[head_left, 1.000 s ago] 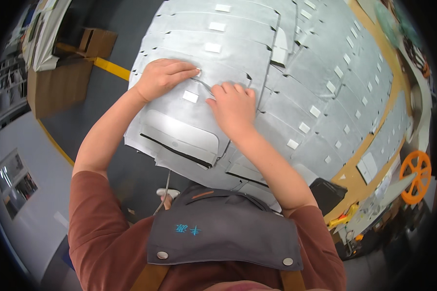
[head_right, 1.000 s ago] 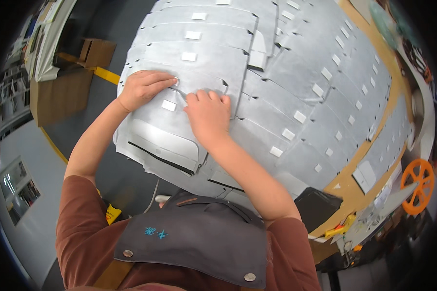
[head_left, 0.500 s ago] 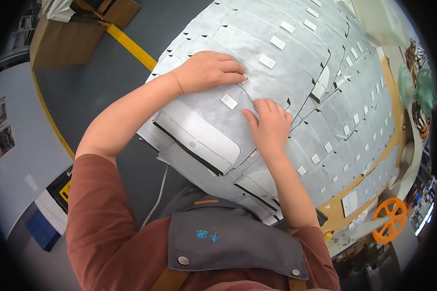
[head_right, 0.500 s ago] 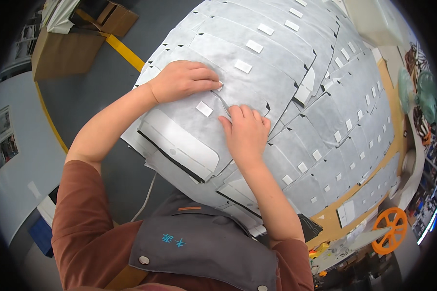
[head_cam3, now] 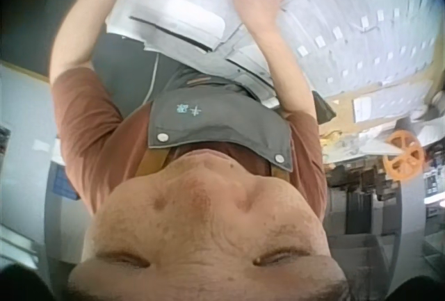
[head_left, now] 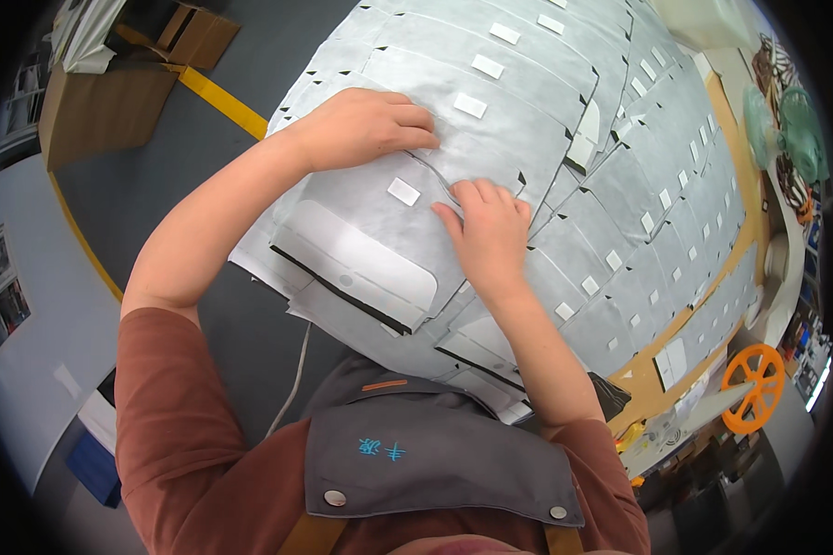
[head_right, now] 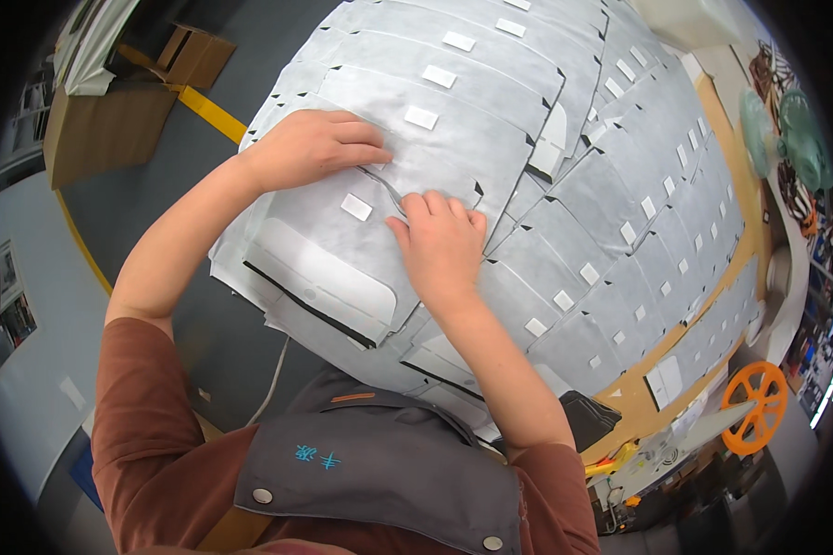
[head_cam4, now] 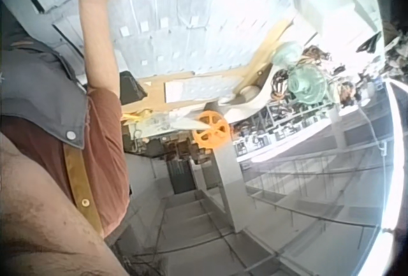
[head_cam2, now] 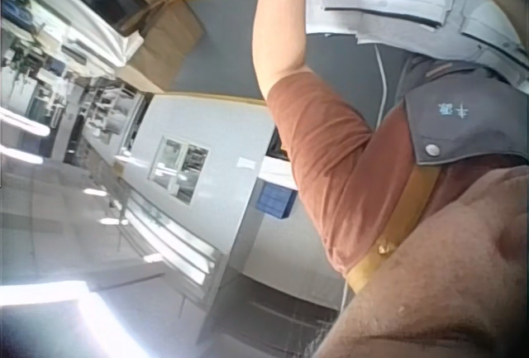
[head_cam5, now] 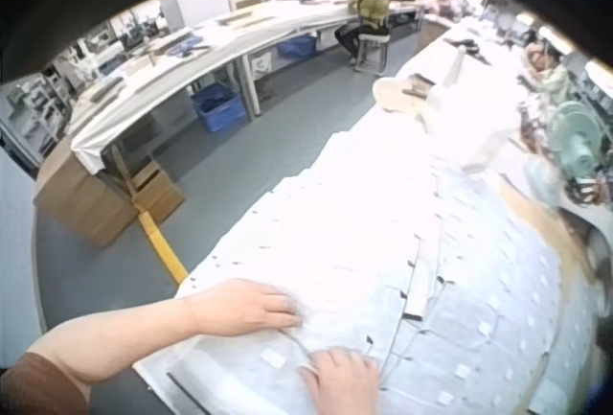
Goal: The person assembles components by picking up light gray fabric pieces and black rectangular pads from a table. They use a yellow hot glue gun to apply adhesive to the fabric pieces and then attach the black pads. The person repeats this process, stacking the finished units on the table.
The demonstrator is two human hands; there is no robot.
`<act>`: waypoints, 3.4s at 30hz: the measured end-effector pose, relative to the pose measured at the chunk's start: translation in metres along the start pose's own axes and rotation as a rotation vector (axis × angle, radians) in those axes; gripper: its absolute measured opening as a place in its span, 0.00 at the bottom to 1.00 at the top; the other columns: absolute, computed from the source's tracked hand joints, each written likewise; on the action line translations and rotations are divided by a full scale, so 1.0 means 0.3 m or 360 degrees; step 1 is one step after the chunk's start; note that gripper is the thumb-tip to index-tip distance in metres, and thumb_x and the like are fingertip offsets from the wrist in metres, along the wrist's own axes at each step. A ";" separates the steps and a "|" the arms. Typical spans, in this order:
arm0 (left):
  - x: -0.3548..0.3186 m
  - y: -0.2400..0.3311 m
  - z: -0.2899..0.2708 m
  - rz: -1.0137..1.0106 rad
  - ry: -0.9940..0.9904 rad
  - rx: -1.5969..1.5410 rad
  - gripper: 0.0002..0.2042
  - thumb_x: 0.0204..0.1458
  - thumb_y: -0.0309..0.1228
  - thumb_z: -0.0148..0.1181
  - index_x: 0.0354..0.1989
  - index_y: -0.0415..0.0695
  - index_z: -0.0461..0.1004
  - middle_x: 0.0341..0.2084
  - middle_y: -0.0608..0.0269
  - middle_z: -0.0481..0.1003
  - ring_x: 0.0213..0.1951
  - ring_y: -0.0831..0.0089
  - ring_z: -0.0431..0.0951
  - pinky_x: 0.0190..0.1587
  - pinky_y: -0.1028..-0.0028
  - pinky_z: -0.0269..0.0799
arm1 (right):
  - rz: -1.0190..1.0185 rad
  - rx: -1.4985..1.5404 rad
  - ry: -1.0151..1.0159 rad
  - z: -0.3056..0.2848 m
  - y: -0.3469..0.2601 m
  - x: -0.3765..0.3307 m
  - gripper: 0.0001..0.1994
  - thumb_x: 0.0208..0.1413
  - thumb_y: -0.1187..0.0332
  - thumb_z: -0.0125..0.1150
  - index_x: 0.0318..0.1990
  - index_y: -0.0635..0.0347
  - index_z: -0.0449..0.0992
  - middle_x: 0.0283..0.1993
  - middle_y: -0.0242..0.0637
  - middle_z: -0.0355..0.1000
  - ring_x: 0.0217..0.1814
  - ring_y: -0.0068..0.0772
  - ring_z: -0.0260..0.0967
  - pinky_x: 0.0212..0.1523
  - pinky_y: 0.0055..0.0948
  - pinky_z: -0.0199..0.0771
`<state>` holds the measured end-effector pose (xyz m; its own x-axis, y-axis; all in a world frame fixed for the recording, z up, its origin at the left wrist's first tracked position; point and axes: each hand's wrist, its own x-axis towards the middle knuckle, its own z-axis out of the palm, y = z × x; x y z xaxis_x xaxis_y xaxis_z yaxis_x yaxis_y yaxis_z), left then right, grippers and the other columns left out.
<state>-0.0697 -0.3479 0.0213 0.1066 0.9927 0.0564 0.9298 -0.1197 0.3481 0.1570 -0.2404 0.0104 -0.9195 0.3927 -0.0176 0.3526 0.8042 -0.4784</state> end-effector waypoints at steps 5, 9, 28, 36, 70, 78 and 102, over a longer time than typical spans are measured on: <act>-0.003 -0.003 0.012 0.0069 0.0062 0.0037 0.15 0.50 0.28 0.60 0.47 0.53 0.79 0.43 0.74 0.77 0.45 0.72 0.79 0.42 0.72 0.78 | 0.0016 0.0020 -0.0019 -0.003 0.003 -0.001 0.12 0.51 0.60 0.70 0.38 0.50 0.76 0.36 0.27 0.72 0.41 0.33 0.70 0.46 0.38 0.59; -0.012 0.005 0.015 0.0064 0.0073 0.0077 0.17 0.49 0.28 0.59 0.49 0.53 0.79 0.44 0.73 0.78 0.45 0.72 0.79 0.42 0.72 0.78 | 0.0015 0.0050 0.0001 -0.001 0.004 -0.003 0.11 0.50 0.60 0.71 0.38 0.50 0.75 0.36 0.27 0.72 0.42 0.32 0.70 0.46 0.38 0.59; 0.007 0.040 0.045 0.0162 0.0366 0.0193 0.17 0.42 0.24 0.62 0.43 0.47 0.82 0.40 0.67 0.81 0.39 0.71 0.83 0.36 0.75 0.79 | 0.0031 0.0200 0.0149 0.021 0.017 -0.019 0.10 0.49 0.63 0.70 0.36 0.51 0.76 0.35 0.27 0.71 0.41 0.31 0.69 0.48 0.37 0.60; 0.005 0.077 -0.007 -0.0060 0.0200 0.0040 0.16 0.47 0.27 0.67 0.47 0.48 0.81 0.41 0.67 0.81 0.42 0.65 0.81 0.41 0.70 0.77 | 0.0002 0.0266 0.0274 0.029 0.017 -0.020 0.07 0.49 0.64 0.69 0.32 0.47 0.75 0.32 0.23 0.70 0.38 0.29 0.67 0.46 0.37 0.58; -0.069 0.481 -0.385 0.0017 -0.0630 -0.0304 0.05 0.45 0.26 0.66 0.32 0.48 0.80 0.22 0.64 0.69 0.21 0.62 0.73 0.22 0.64 0.66 | 0.0531 0.0079 -0.0208 -0.043 0.051 0.144 0.09 0.54 0.59 0.66 0.37 0.52 0.82 0.43 0.40 0.76 0.54 0.44 0.72 0.49 0.51 0.67; -0.026 0.585 -0.440 0.0211 -0.0793 -0.0372 0.07 0.42 0.26 0.65 0.31 0.50 0.81 0.21 0.66 0.71 0.20 0.64 0.74 0.19 0.66 0.65 | 0.0122 0.0685 0.0313 -0.278 -0.046 -0.065 0.05 0.58 0.67 0.61 0.38 0.56 0.73 0.26 0.43 0.75 0.29 0.50 0.76 0.30 0.44 0.73; 0.396 1.050 -0.375 0.0931 -0.1127 -0.0552 0.10 0.43 0.28 0.68 0.35 0.55 0.80 0.22 0.71 0.68 0.19 0.69 0.73 0.20 0.70 0.65 | 0.1234 0.1423 0.0325 -0.942 0.935 -1.162 0.15 0.56 0.68 0.66 0.51 0.58 0.79 0.43 0.29 0.79 0.45 0.18 0.72 0.46 0.24 0.71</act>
<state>0.1963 -0.2693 0.2429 0.8092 0.5418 -0.2273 0.5202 -0.4809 0.7057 0.6256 -0.0257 0.1305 -0.4426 0.7638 -0.4698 0.4805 -0.2403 -0.8434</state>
